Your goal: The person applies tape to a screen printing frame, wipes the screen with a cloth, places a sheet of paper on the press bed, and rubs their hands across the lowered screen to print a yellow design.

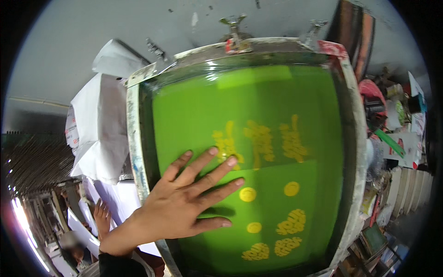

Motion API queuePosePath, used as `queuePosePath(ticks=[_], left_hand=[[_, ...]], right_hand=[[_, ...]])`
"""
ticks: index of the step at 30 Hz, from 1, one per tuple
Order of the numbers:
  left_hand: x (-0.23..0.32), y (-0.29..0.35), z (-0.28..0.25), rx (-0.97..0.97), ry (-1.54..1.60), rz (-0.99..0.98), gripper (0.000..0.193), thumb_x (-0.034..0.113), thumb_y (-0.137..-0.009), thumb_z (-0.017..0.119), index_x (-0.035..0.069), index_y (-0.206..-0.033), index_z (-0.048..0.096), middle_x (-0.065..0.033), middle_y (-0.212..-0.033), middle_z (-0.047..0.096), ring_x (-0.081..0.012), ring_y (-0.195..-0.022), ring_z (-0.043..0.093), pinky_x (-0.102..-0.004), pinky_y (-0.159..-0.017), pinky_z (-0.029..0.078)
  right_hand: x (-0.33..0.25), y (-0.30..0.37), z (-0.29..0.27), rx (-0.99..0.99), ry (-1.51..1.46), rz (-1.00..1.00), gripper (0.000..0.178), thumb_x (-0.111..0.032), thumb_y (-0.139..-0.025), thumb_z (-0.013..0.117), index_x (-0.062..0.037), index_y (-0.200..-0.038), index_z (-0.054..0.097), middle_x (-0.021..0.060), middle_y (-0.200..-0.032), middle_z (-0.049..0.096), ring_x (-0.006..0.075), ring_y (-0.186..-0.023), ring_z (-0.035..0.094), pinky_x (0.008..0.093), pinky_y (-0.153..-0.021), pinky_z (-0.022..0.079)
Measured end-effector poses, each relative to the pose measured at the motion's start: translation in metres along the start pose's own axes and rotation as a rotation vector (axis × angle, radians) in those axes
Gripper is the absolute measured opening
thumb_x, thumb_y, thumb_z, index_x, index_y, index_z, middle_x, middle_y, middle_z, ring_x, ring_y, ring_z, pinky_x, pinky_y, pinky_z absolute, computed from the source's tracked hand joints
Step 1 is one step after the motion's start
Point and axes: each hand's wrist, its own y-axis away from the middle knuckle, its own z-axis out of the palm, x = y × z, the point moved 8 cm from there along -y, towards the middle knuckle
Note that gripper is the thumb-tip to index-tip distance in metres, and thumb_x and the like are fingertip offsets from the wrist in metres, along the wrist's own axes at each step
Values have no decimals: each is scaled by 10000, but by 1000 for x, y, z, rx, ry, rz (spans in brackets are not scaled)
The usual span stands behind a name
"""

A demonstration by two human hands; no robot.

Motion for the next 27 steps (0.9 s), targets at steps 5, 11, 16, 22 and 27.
queuePosePath(ticks=[5, 11, 16, 22, 27], left_hand=[[5, -2, -2, -18, -37, -2, 738, 652, -857, 716, 265, -1476, 607, -51, -1668, 394, -356, -1548, 282, -559, -1201, 297], [8, 1, -4, -43, -60, -14, 726, 635, -883, 694, 245, -1487, 594, -69, -1680, 368, -384, -1557, 262, -589, -1213, 279], [9, -1, -2, -51, -25, -37, 703, 584, -919, 678, 227, -1513, 562, -75, -1687, 350, -384, -1575, 227, -588, -1248, 235], [7, 3, 1, -8, 65, -62, 582, 412, -999, 640, 178, -1523, 544, -83, -1677, 360, -352, -1587, 214, -559, -1281, 200], [0, 6, -3, 41, 124, -52, 536, 347, -1010, 634, 130, -1496, 568, -71, -1628, 445, -318, -1559, 305, -529, -1269, 265]], right_hand=[[-20, 6, 2, -18, -129, 17, 187, -131, -904, 768, 26, -993, 721, 73, -874, 719, 163, -743, 633, 327, -639, 519], [23, -11, -22, -130, -47, 48, 143, -120, -921, 759, 9, -969, 719, 54, -864, 717, 150, -731, 619, 322, -645, 509], [-8, -9, -8, -151, 83, -35, 166, -151, -937, 766, 8, -956, 723, 20, -848, 703, 117, -713, 577, 300, -624, 463], [-6, -10, -5, -119, -21, -69, 232, -216, -963, 740, 11, -925, 706, 14, -736, 641, 104, -629, 489, 306, -550, 376], [11, -15, -19, -135, 100, -108, 295, -281, -966, 742, 3, -907, 690, 10, -701, 627, 94, -599, 473, 302, -521, 354]])
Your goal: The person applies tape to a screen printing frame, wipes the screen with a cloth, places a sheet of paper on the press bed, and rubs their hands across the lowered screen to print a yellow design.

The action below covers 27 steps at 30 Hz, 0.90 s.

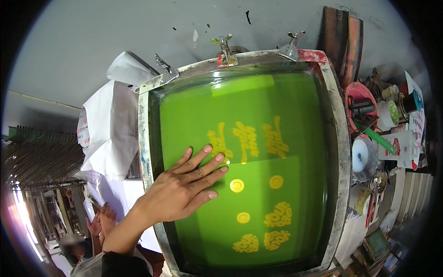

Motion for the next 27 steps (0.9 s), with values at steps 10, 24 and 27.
queuePosePath(ticks=[10, 24, 27], left_hand=[[13, -1, -2, 57, -129, -8, 592, 423, -992, 656, 106, -1485, 573, -83, -1601, 483, -326, -1538, 352, -532, -1252, 296], [25, -4, -3, -17, -196, -66, 601, 411, -993, 646, 46, -1465, 576, -124, -1609, 469, -362, -1551, 320, -602, -1262, 190], [25, -4, -2, -8, -197, -75, 590, 397, -988, 656, 39, -1453, 588, -125, -1609, 470, -361, -1552, 318, -617, -1258, 184]], right_hand=[[8, -1, -4, 5, -95, 60, 301, -283, -960, 748, -16, -837, 684, 13, -682, 623, 104, -565, 451, 324, -513, 329], [-17, 2, 11, 20, -91, 83, 362, -244, -920, 808, -38, -710, 597, 1, -654, 534, 117, -625, 413, 339, -547, 354], [-5, 3, 10, 15, -154, 104, 323, -229, -919, 815, -24, -743, 639, 26, -669, 580, 123, -622, 472, 341, -560, 396]])
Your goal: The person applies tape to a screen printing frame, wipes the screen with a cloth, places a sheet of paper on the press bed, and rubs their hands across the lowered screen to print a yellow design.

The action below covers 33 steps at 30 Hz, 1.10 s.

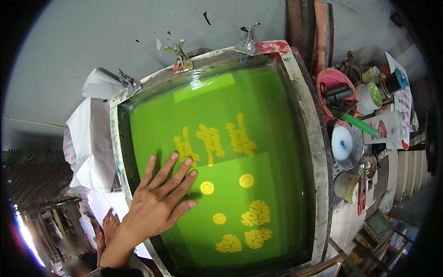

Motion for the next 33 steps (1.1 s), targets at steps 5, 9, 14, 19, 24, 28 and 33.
queuePosePath(ticks=[5, 9, 14, 19, 24, 28, 33], left_hand=[[0, -2, 2, 26, -1, -2, 581, 371, -961, 699, 33, -1426, 614, -123, -1599, 484, -358, -1549, 328, -628, -1254, 188], [1, -3, 2, 42, 1, -2, 596, 366, -933, 735, 41, -1420, 623, -115, -1587, 500, -355, -1544, 341, -628, -1254, 196], [2, -1, 0, 52, 4, -16, 599, 367, -923, 749, 49, -1417, 629, -110, -1582, 508, -351, -1540, 350, -626, -1252, 209], [1, -1, 0, 75, 3, -15, 578, 361, -928, 746, 61, -1409, 636, -110, -1573, 518, -346, -1535, 361, -622, -1250, 219], [1, -1, -1, 106, -5, -3, 557, 357, -929, 748, 61, -1389, 648, -105, -1554, 540, -345, -1523, 382, -617, -1247, 231], [3, 0, 0, 137, -4, -4, 544, 360, -932, 744, 48, -1369, 659, -111, -1545, 549, -353, -1515, 393, -619, -1241, 245], [6, -2, -2, 147, -23, -6, 551, 375, -925, 748, 34, -1351, 669, -120, -1530, 563, -361, -1503, 410, -620, -1236, 256]], right_hand=[[17, -4, -7, 8, 27, -5, 280, -203, -920, 804, -27, -766, 649, 29, -680, 591, 125, -620, 493, 343, -564, 407], [18, -4, -9, 7, 52, -10, 261, -182, -918, 794, -37, -770, 635, 21, -683, 573, 125, -624, 481, 344, -563, 398], [16, -5, -12, 0, 71, -13, 240, -155, -916, 781, -50, -775, 617, 11, -687, 551, 124, -629, 465, 345, -563, 387], [17, -8, -15, -11, 88, -23, 225, -128, -914, 768, -63, -780, 600, 1, -691, 529, 123, -634, 450, 346, -562, 377], [24, -10, -21, -41, 111, -20, 217, -101, -912, 756, -76, -785, 582, -10, -695, 507, 123, -639, 435, 347, -562, 366], [36, -12, -30, -76, 136, -21, 216, -79, -910, 746, -86, -789, 568, -18, -698, 489, 122, -642, 423, 348, -561, 358], [11, -11, -21, -25, 189, -169, 335, -63, -921, 703, -93, -715, 441, -36, -672, 345, 122, -620, 297, 352, -535, 251]])
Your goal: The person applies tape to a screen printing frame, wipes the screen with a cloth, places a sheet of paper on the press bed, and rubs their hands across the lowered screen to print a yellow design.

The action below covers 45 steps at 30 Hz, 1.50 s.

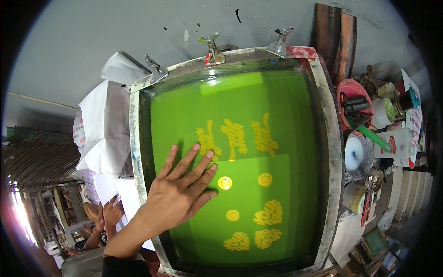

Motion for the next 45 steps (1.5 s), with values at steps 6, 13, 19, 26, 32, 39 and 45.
queuePosePath(ticks=[6, 13, 19, 26, 32, 39, 45], left_hand=[[1, 1, 4, 18, -7, -21, 537, 379, -911, 761, 23, -1307, 696, -127, -1506, 584, -361, -1497, 418, -621, -1234, 260], [1, -1, 4, 11, -17, -27, 522, 371, -902, 772, 27, -1289, 708, -118, -1513, 578, -348, -1494, 426, -613, -1243, 254], [1, 0, 4, 6, -17, -38, 526, 382, -898, 775, 36, -1288, 713, -108, -1522, 571, -340, -1496, 425, -606, -1249, 250], [0, 0, 5, 26, -5, -38, 528, 382, -890, 782, 36, -1283, 716, -109, -1504, 588, -338, -1491, 434, -611, -1246, 252], [-2, 1, 7, 48, 5, -17, 525, 379, -890, 784, 24, -1270, 719, -122, -1488, 600, -343, -1488, 437, -617, -1241, 258], [1, 0, 3, 41, -12, -26, 523, 381, -883, 789, 22, -1258, 722, -127, -1478, 607, -348, -1481, 445, -620, -1234, 267], [-1, -4, 5, 31, 11, -32, 523, 378, -868, 801, 26, -1247, 725, -123, -1471, 612, -348, -1479, 448, -624, -1234, 268]], right_hand=[[7, -1, -2, 14, 23, 35, 293, -86, -934, 729, -68, -740, 510, -17, -684, 431, 116, -637, 358, 343, -543, 294], [-7, 2, 6, 40, -69, 149, 284, -112, -935, 752, -57, -750, 545, -9, -684, 465, 117, -640, 381, 344, -545, 311], [-33, 10, 17, 118, -162, 264, 280, -135, -936, 773, -48, -757, 575, -2, -683, 494, 118, -643, 401, 344, -547, 326], [-50, -5, 10, -289, 316, 52, 231, -207, -914, 821, -1, -886, 719, 70, -767, 682, 155, -662, 598, 343, -597, 481], [-178, -35, -7, -778, 70, -333, 212, -139, -942, 742, 71, -962, 733, 194, -818, 755, 307, -757, 767, 387, -700, 617], [-369, -85, 158, -554, 986, -1395, 595, -374, -837, 775, -83, -1341, 647, 226, -1396, 578, 403, -1312, 554, 575, -1107, 433], [-359, -118, 203, -551, 1219, -1328, 729, -560, -914, 661, -117, -1481, 545, 254, -1585, 394, 392, -1511, 337, 622, -1205, 297]])
